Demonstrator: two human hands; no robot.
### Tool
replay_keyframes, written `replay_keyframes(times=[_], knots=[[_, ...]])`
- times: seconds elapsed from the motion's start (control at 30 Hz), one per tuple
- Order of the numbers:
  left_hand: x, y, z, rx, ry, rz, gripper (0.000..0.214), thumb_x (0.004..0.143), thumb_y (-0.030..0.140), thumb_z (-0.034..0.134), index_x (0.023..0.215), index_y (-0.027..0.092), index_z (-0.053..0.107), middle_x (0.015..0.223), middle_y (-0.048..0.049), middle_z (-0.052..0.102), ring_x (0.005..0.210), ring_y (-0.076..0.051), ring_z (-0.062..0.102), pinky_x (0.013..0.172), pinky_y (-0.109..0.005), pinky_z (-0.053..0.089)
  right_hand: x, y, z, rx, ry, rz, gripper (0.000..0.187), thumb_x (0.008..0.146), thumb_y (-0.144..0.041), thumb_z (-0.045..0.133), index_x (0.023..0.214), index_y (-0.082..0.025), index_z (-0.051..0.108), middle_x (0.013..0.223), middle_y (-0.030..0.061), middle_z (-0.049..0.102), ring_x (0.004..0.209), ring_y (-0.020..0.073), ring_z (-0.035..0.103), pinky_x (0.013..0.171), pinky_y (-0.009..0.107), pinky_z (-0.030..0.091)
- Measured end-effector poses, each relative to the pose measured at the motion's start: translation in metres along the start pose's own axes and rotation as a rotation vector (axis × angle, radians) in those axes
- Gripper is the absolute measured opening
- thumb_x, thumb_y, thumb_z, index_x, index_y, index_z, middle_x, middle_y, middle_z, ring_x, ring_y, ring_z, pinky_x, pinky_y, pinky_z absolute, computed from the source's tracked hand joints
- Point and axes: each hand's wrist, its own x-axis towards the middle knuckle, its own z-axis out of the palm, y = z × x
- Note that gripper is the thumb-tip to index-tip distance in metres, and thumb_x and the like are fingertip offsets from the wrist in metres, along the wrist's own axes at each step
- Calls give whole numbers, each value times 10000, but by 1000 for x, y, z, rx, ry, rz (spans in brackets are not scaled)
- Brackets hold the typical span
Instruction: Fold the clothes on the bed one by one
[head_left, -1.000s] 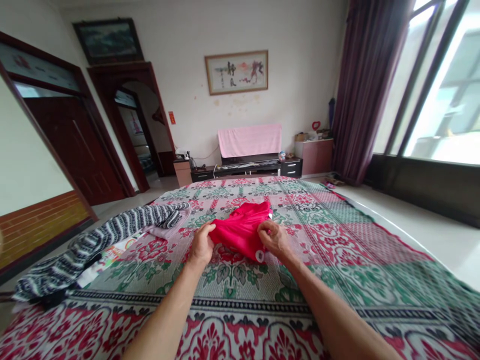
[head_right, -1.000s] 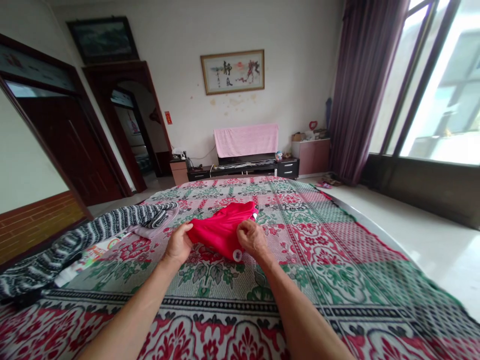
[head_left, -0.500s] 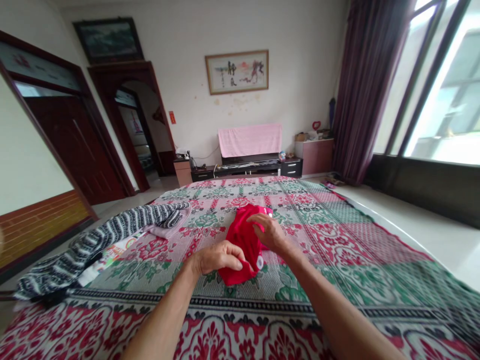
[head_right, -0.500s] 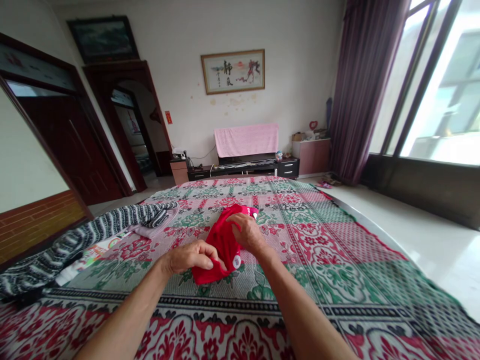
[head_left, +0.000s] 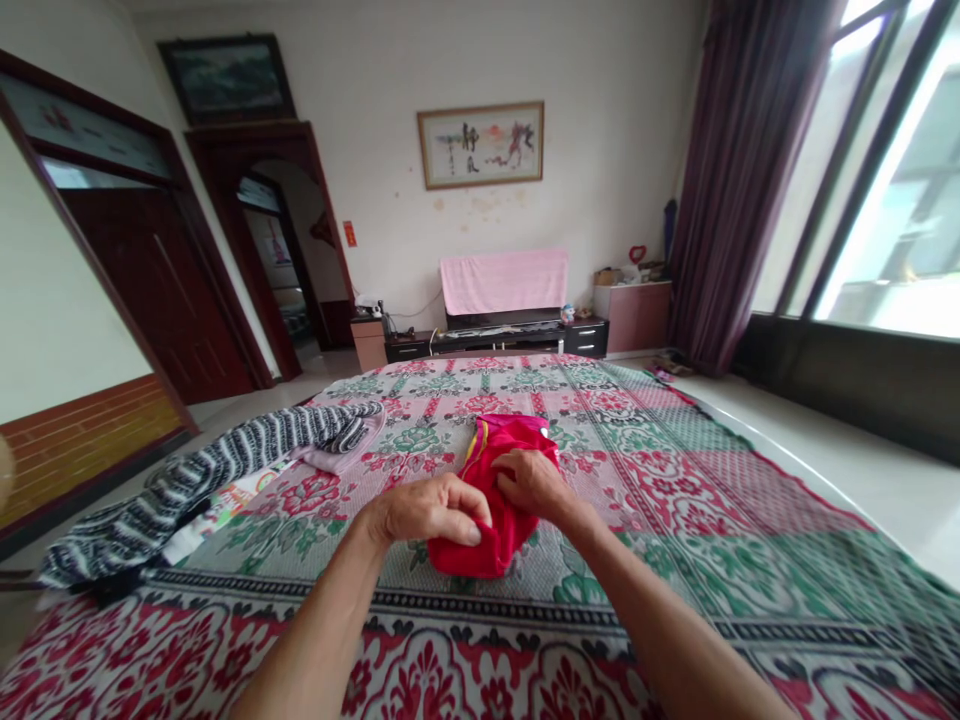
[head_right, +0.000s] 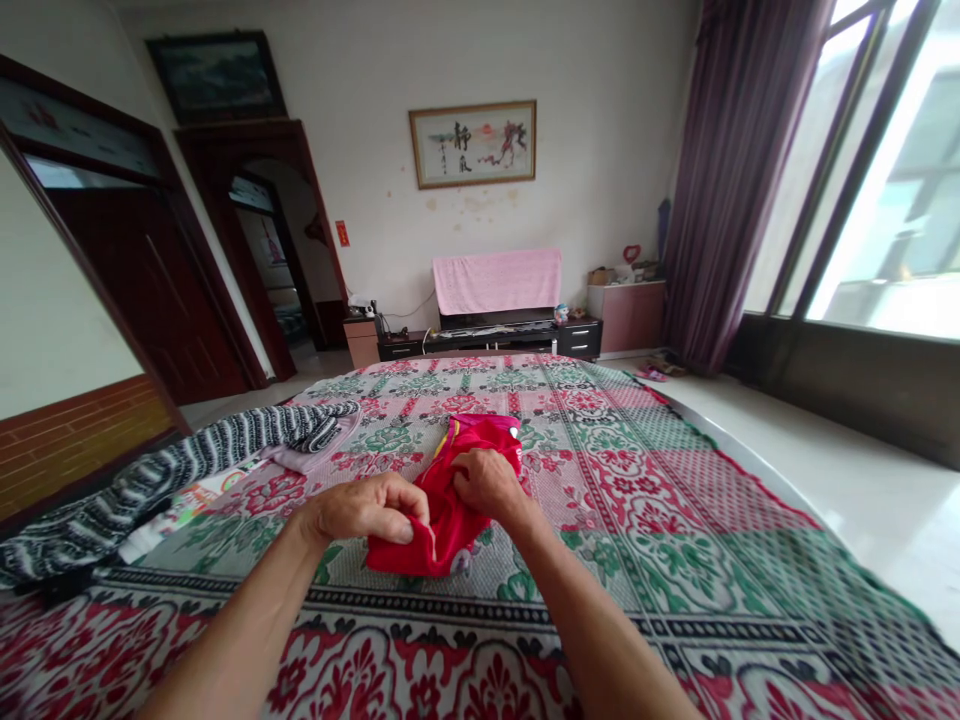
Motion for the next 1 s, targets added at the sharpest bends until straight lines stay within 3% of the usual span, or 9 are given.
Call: replay_keyframes(times=[0.13, 0.23, 0.33, 0.43, 0.53, 0.7, 0.83, 1.0], knots=[[-13, -3, -16, -80, 254, 50, 220, 650, 314, 646, 790, 147, 683, 618, 3, 592, 533, -85, 447, 501, -197, 326, 10, 9, -26, 187, 252, 250, 222, 750, -206, 451, 722, -198, 670, 598, 9, 614, 563, 131, 530, 570, 239, 377], [-21, -3, -25, -75, 333, 44, 381, 614, 304, 710, 974, 181, 692, 794, -32, 685, 660, -142, 574, 584, -224, 428, 17, 18, -48, 570, 431, 399, 237, 762, -313, 457, 822, -179, 643, 622, 3, 607, 569, 134, 541, 558, 239, 408], [-23, -6, -30, -39, 360, 1, 477, 572, 259, 756, 1041, 195, 695, 866, -45, 715, 751, -203, 634, 632, -265, 479, 20, 23, -65, 1002, 483, 440, 253, 739, -353, 493, 905, -180, 576, 652, -11, 600, 568, 123, 557, 559, 240, 448], [-16, -14, -33, -110, 525, 18, 385, 607, 271, 737, 978, 176, 714, 798, -45, 722, 696, -203, 645, 609, -270, 486, 20, 19, -72, 1129, 445, 419, 253, 737, -349, 516, 934, -195, 550, 620, -37, 564, 525, 99, 528, 514, 209, 430], [-10, -18, -36, -264, 714, 122, 322, 632, 297, 723, 926, 168, 707, 769, -32, 719, 645, -170, 634, 620, -264, 491, 18, 7, -74, 1076, 341, 333, 270, 780, -361, 506, 976, -191, 579, 651, -29, 581, 535, 83, 513, 499, 187, 410], [-9, -10, -41, -482, 1015, 337, 321, 560, 248, 732, 863, 149, 702, 794, -26, 719, 702, -157, 642, 673, -243, 491, 13, -9, -78, 979, -15, 189, 392, 812, -351, 543, 1177, -208, 566, 792, -8, 654, 599, 86, 546, 528, 200, 437], [-10, -5, -41, -516, 1042, 309, 365, 536, 215, 689, 893, 142, 712, 774, -23, 719, 724, -180, 649, 626, -234, 469, 7, -13, -81, 808, -276, 86, 457, 747, -275, 636, 1200, -249, 592, 788, -35, 660, 606, 79, 546, 516, 179, 428], [-11, -5, -41, -576, 1018, 337, 245, 517, 180, 670, 755, 139, 709, 694, -14, 705, 656, -159, 635, 605, -227, 454, 0, -15, -85, 630, -533, -56, 116, 676, -207, 673, 782, -211, 721, 564, -75, 567, 481, 48, 448, 425, 154, 336]])
